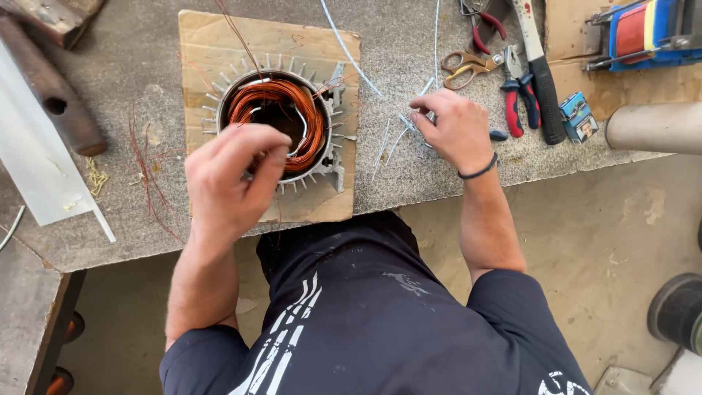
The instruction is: Secure the copper windings of an electric motor stator using zip ties and pliers
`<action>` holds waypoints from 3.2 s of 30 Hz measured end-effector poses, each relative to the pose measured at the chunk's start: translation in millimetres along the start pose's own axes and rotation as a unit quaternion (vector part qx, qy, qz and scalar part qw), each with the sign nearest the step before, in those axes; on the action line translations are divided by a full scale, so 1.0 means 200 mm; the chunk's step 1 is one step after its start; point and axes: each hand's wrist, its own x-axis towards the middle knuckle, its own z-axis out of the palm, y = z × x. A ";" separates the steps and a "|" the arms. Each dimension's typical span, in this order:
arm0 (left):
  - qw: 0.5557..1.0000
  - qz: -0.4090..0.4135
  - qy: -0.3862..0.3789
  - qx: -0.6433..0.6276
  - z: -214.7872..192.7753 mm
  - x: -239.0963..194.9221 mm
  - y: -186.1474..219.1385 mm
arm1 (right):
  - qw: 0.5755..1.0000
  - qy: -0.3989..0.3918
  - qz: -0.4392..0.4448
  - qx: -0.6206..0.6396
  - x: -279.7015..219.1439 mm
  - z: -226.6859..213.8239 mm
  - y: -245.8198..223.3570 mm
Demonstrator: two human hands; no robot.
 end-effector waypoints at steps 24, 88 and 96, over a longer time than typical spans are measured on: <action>0.985 -0.011 0.128 -0.118 -0.05 0.11 -0.10 | 0.852 0.133 -0.376 0.339 0.33 -0.39 -0.93; 0.987 0.005 0.143 0.080 0.09 -0.03 -0.31 | 0.912 0.051 -0.369 0.172 0.32 -0.41 -1.08; 0.987 0.009 0.135 0.086 0.09 -0.03 -0.32 | 0.902 0.075 -0.412 0.099 0.34 -0.39 -1.07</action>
